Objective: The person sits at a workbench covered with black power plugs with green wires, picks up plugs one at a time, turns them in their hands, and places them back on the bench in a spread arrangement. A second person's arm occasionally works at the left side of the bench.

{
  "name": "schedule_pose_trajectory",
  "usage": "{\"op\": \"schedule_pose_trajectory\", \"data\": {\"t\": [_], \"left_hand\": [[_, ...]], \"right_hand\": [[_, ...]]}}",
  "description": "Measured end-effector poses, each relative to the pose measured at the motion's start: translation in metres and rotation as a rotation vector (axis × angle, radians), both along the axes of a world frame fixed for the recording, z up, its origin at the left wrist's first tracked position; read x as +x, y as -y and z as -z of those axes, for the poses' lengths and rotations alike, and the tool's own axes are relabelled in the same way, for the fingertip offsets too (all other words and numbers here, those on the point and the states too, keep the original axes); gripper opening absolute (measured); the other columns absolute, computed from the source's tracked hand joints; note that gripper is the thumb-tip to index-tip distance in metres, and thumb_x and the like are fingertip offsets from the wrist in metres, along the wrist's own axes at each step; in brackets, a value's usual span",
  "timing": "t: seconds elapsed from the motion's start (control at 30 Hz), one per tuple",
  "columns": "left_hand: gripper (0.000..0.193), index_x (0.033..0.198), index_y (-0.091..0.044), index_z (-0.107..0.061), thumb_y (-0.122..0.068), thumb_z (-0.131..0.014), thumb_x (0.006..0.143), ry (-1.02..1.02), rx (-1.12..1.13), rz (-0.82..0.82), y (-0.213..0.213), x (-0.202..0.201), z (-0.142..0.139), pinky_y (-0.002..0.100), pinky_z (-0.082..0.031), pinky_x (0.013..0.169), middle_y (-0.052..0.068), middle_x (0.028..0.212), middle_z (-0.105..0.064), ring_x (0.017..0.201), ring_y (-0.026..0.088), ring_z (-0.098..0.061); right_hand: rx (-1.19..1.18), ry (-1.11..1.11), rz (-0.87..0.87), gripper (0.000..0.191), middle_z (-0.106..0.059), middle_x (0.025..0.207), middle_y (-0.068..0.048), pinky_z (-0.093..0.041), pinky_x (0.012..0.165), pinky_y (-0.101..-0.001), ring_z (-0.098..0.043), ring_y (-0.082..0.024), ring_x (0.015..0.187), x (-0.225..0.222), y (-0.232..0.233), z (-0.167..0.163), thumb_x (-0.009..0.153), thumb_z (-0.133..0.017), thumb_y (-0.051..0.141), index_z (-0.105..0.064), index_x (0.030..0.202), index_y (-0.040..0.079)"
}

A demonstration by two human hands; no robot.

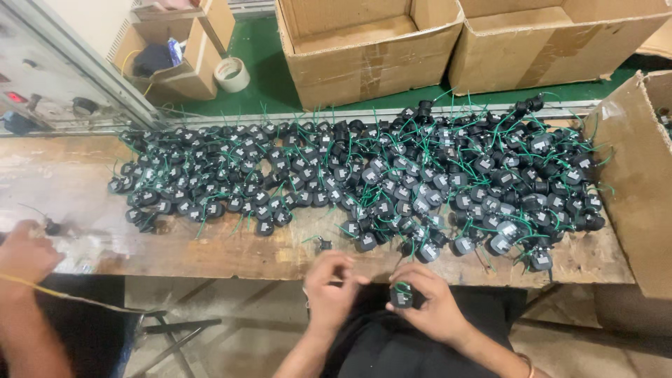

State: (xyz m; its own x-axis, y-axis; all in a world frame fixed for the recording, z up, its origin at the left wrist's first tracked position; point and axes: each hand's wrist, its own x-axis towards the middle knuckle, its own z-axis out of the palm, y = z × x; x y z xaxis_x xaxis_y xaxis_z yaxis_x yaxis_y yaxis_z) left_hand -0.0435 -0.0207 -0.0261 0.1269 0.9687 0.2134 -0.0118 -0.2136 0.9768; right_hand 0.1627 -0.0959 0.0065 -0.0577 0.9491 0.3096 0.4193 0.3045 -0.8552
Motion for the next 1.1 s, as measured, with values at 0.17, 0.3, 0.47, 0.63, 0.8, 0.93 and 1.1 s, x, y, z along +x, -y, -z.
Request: {"op": "schedule_pose_trajectory", "data": {"t": [0.17, 0.3, 0.47, 0.63, 0.8, 0.93, 1.1], "left_hand": [[0.032, 0.115, 0.000, -0.062, -0.012, -0.078, 0.089, -0.166, 0.069, -0.455, -0.043, -0.047, 0.009, 0.028, -0.050, 0.073, 0.008, 0.103, -0.063, 0.080, 0.012, -0.058], [0.031, 0.113, -0.002, -0.071, -0.016, -0.079, 0.087, -0.461, 0.124, -0.373, -0.055, -0.042, 0.026, 0.029, -0.052, 0.076, 0.007, 0.100, -0.072, 0.083, 0.013, -0.065], [0.018, 0.104, -0.002, -0.077, -0.016, -0.074, 0.093, -0.121, -0.136, -0.289, -0.077, -0.026, 0.036, 0.030, -0.054, 0.075, 0.004, 0.089, -0.076, 0.079, 0.015, -0.066], [0.024, 0.107, 0.001, -0.073, -0.011, -0.077, 0.087, -0.290, 0.105, -0.221, -0.073, -0.020, 0.028, 0.027, -0.053, 0.079, 0.007, 0.104, -0.072, 0.088, 0.010, -0.066], [0.021, 0.108, 0.000, -0.076, -0.007, -0.077, 0.087, -0.142, -0.067, -0.148, -0.064, -0.021, 0.017, 0.029, -0.056, 0.081, 0.006, 0.102, -0.074, 0.088, 0.015, -0.069], [0.025, 0.114, -0.004, -0.073, -0.001, -0.069, 0.089, -0.080, -0.229, -0.009, -0.061, -0.027, 0.019, 0.029, -0.054, 0.086, 0.005, 0.112, -0.070, 0.093, 0.016, -0.067], [0.021, 0.107, -0.001, -0.072, 0.008, -0.066, 0.090, 0.128, -0.086, 0.108, -0.070, -0.018, 0.035, 0.030, -0.046, 0.101, 0.009, 0.121, -0.063, 0.114, 0.019, -0.060]], "right_hand": [[-0.185, -0.299, -0.015, 0.034, -0.067, 0.106, -0.007, -0.052, 0.090, -0.0303, -0.066, -0.020, 0.101, 0.006, 0.007, 0.007, 0.080, -0.075, -0.001, -0.061, 0.109, 0.008], [-0.498, -0.453, -0.021, 0.043, -0.068, 0.101, -0.005, -0.059, 0.072, -0.0266, -0.066, -0.013, 0.087, 0.004, 0.010, 0.012, 0.086, -0.066, -0.002, -0.061, 0.126, 0.013], [-0.300, -0.231, -0.146, 0.016, -0.071, 0.098, -0.007, -0.063, 0.066, -0.0276, -0.071, -0.014, 0.084, 0.008, 0.003, 0.016, 0.093, -0.066, -0.002, -0.075, 0.106, 0.001], [-0.301, -0.321, -0.016, 0.013, -0.067, 0.095, -0.007, -0.061, 0.069, -0.0285, -0.069, -0.015, 0.081, 0.014, 0.001, 0.022, 0.091, -0.067, -0.002, -0.075, 0.102, 0.000], [-0.287, -0.374, -0.040, 0.011, -0.065, 0.098, -0.008, -0.061, 0.072, -0.0286, -0.068, -0.015, 0.084, 0.015, 0.003, 0.024, 0.093, -0.066, -0.003, -0.072, 0.102, -0.001], [-0.310, -0.452, -0.045, 0.011, -0.061, 0.101, -0.009, -0.061, 0.074, -0.0295, -0.065, -0.016, 0.090, 0.015, 0.002, 0.021, 0.093, -0.064, -0.003, -0.071, 0.102, -0.002], [-0.322, -0.484, 0.005, 0.010, -0.060, 0.103, -0.008, -0.062, 0.074, -0.0307, -0.066, -0.016, 0.091, 0.017, -0.001, 0.019, 0.094, -0.064, -0.002, -0.071, 0.101, -0.002]]}}
